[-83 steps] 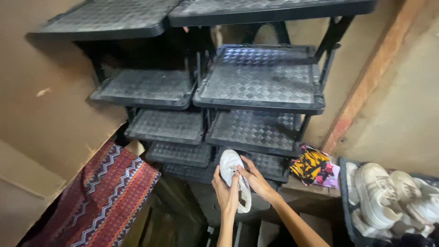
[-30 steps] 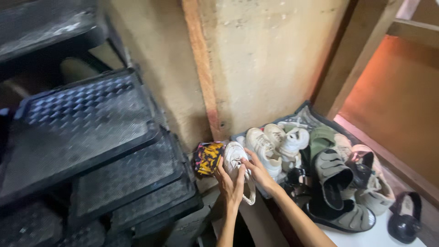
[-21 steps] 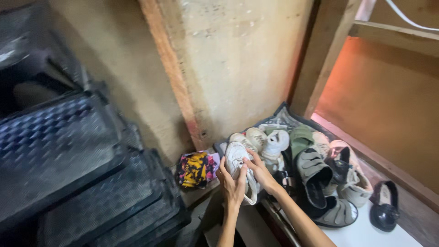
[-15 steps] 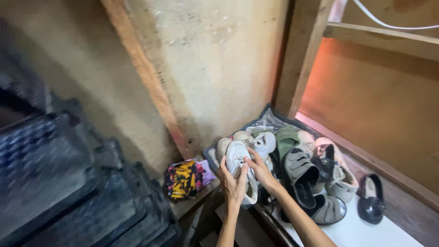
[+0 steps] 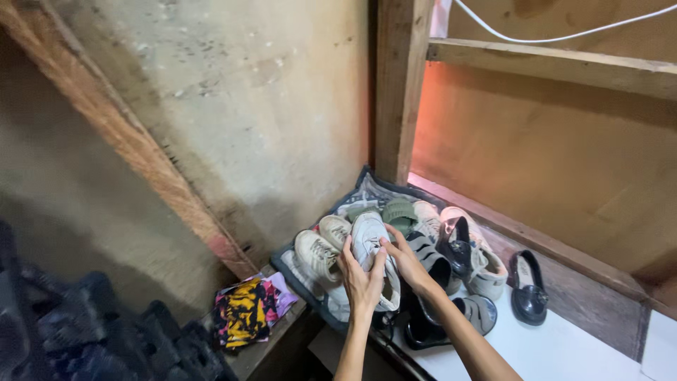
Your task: The person removes several pairs of shoes from a black plastic shoe rack and places them into a shoe bag on the floor. The person then wipes the surfaces of the shoe rack with a colorful cloth.
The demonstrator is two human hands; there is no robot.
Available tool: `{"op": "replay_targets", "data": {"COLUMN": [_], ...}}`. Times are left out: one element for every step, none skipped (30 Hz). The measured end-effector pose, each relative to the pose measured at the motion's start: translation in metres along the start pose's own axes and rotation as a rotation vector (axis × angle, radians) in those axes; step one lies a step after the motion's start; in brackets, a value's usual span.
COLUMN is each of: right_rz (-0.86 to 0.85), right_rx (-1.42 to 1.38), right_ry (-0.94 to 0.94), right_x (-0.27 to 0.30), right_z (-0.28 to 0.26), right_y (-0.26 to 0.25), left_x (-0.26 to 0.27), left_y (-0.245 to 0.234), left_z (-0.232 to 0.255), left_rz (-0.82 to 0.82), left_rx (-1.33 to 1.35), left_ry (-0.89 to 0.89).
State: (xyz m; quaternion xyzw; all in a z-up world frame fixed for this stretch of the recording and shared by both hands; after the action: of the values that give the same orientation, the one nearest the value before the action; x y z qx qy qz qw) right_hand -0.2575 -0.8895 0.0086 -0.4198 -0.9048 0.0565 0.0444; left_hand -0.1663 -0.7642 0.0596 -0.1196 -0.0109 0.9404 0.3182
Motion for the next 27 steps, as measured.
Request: {"op": "replay_targets", "data": {"right_rz": [0.007, 0.012, 0.023, 0.034, 0.045, 0.051, 0.057, 0.062, 0.074, 0.085, 0.095, 0.096, 0.096, 0.096, 0.102, 0.107, 0.112, 0.114, 0.115, 0.115, 0.122, 0.128, 0.135, 0.131, 0.128, 0.125, 0.122], "right_rx": [-0.013, -0.027, -0.02, -0.013, -0.006, -0.02, -0.034, -0.048, -0.019, 0.01, 0.04, 0.037, 0.034, 0.03, 0.041, 0.053, 0.065, 0.056, 0.048, 0.038, 0.062, 0.086, 0.109, 0.115, 0.121, 0.126, 0.126], "right_ry": [0.005, 0.009, 0.016, 0.022, 0.029, 0.039, 0.049, 0.058, 0.047, 0.037, 0.027, 0.026, 0.025, 0.024, 0.041, 0.056, 0.071, 0.076, 0.081, 0.086, 0.102, 0.118, 0.134, 0.135, 0.136, 0.135, 0.141], "right_x": [0.0, -0.001, -0.002, -0.003, -0.005, -0.007, -0.01, -0.012, -0.014, -0.016, -0.018, -0.02, -0.022, -0.024, -0.026, -0.028, -0.031, -0.032, -0.035, -0.038, -0.041, -0.043, -0.046, -0.048, -0.05, -0.052, -0.054], "right_z": [0.001, 0.002, 0.003, 0.005, 0.007, 0.01, 0.013, 0.016, 0.018, 0.02, 0.022, 0.024, 0.027, 0.029, 0.032, 0.035, 0.038, 0.04, 0.043, 0.047, 0.05, 0.054, 0.059, 0.063, 0.067, 0.071, 0.075], "right_y": [-0.005, -0.009, -0.014, -0.018, -0.023, -0.026, -0.029, -0.032, -0.035, -0.039, -0.042, -0.044, -0.045, -0.046, -0.048, -0.049, -0.051, -0.052, -0.052, -0.052, -0.053, -0.054, -0.055, -0.056, -0.056, -0.056, -0.056], "left_x": [-0.001, -0.003, -0.004, -0.005, -0.007, -0.008, -0.009, -0.01, -0.012, -0.014, -0.015, -0.017, -0.019, -0.021, -0.023, -0.024, -0.026, -0.027, -0.029, -0.03, -0.032, -0.033, -0.034, -0.035, -0.036, -0.038, -0.04], "left_y": [0.006, 0.011, 0.016, 0.021, 0.025, 0.029, 0.033, 0.036, 0.04, 0.043, 0.045, 0.047, 0.05, 0.053, 0.055, 0.057, 0.058, 0.06, 0.061, 0.062, 0.064, 0.064, 0.066, 0.067, 0.069, 0.07, 0.071], "left_z": [-0.001, -0.003, -0.004, -0.005, -0.006, -0.006, -0.008, -0.009, -0.01, -0.012, -0.014, -0.017, -0.018, -0.019, -0.02, -0.023, -0.025, -0.027, -0.029, -0.032, -0.034, -0.037, -0.039, -0.042, -0.044, -0.046, -0.047], "left_rz": [-0.011, -0.02, -0.03, -0.037, -0.045, -0.051, -0.062, -0.073, -0.084, -0.095, -0.106, -0.115, -0.115, -0.114, -0.114, -0.115, -0.117, -0.118, -0.123, -0.127, -0.132, -0.139, -0.147, -0.155, -0.161, -0.167, -0.173], "left_rx": [-0.004, -0.008, -0.013, -0.025, -0.038, -0.05, -0.049, -0.048, -0.047, -0.049, -0.051, -0.054, -0.049, -0.044, -0.04, -0.043, -0.047, -0.049, -0.058, -0.069, -0.079, -0.087, -0.094, -0.101, -0.112, -0.124, -0.135], "left_ry": [0.002, 0.004, 0.007, 0.002, -0.003, -0.009, -0.027, -0.044, -0.062, -0.078, -0.094, -0.11, -0.098, -0.086, -0.073, -0.081, -0.088, -0.098, -0.115, -0.131, -0.148, -0.162, -0.176, -0.19, -0.192, -0.194, -0.195]}}
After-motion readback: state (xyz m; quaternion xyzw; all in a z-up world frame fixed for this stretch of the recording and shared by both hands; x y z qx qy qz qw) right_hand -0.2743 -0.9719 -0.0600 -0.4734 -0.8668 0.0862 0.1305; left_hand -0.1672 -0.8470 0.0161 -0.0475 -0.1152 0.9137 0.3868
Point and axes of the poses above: each hand's wrist, its own x-axis away from the middle knuckle, its own y-axis out of the palm, z = x × y, the point moved 7 cm from there along -x, towards the middle knuckle, and after that the axes turned 10 degrees about x, right-handed, at the moved point
